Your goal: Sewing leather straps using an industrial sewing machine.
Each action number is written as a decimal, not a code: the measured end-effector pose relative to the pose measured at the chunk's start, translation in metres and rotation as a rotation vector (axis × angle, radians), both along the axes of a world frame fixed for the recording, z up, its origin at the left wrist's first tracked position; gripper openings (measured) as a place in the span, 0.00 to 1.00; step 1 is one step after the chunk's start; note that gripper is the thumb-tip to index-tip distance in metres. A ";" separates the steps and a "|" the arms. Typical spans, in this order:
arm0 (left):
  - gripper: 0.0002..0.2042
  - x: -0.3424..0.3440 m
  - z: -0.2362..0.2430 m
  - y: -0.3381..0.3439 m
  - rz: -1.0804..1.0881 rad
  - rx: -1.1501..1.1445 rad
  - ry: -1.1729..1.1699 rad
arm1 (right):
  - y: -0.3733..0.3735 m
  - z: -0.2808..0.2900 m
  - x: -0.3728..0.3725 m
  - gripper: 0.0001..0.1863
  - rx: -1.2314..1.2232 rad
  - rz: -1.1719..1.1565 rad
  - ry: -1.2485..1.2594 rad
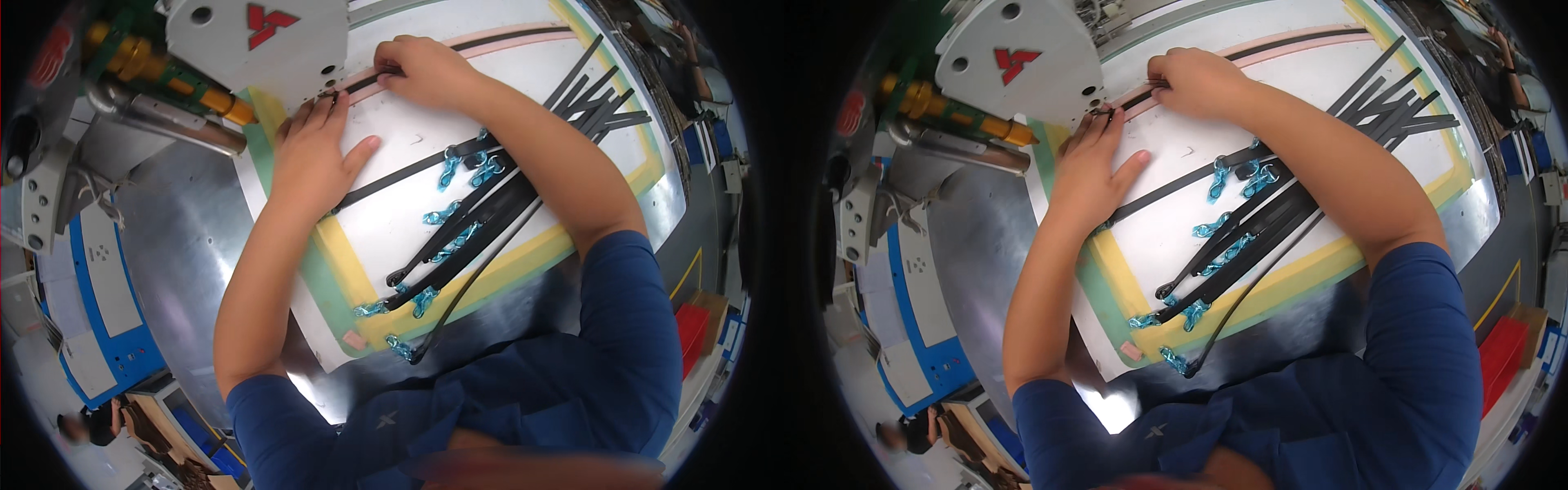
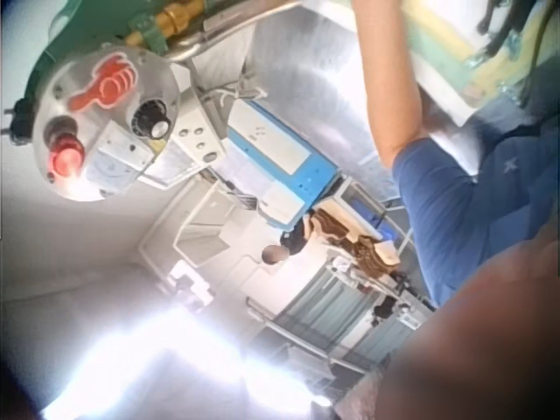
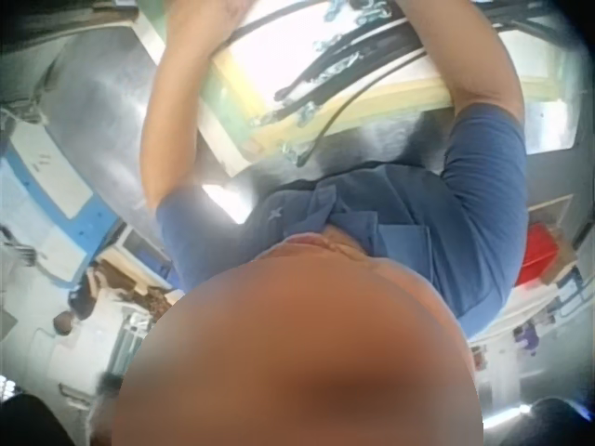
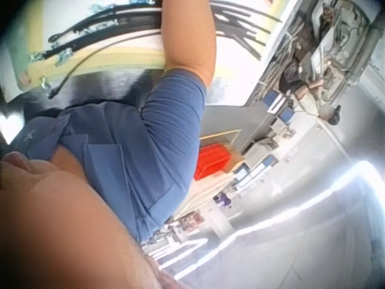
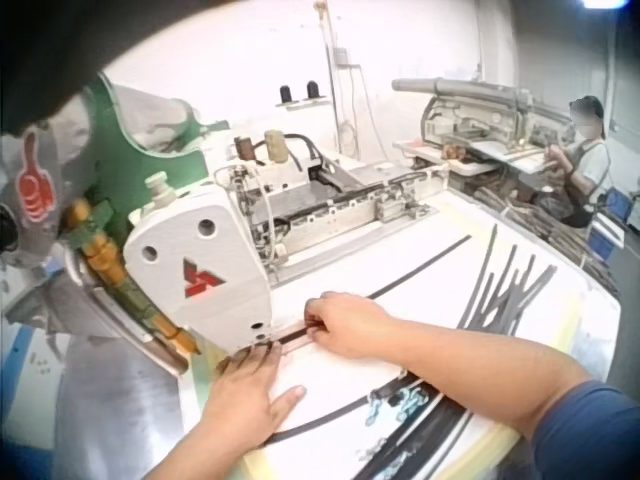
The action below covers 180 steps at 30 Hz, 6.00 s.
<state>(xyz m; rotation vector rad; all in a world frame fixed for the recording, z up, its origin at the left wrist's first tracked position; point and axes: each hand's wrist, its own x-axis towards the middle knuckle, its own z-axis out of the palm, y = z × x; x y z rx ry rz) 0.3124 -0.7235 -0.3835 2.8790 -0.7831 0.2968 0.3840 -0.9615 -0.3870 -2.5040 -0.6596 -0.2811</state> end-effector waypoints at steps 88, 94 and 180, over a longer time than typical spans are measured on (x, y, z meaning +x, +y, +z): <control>0.28 -0.001 -0.003 0.013 0.058 0.015 -0.071 | 0.023 0.018 -0.026 0.18 -0.348 0.181 -0.148; 0.28 0.001 -0.003 0.009 0.073 0.011 -0.062 | 0.024 0.019 -0.027 0.17 -0.377 0.168 -0.146; 0.29 0.026 0.030 -0.151 0.226 0.169 0.114 | -0.152 0.021 0.003 0.21 -0.455 0.048 -0.011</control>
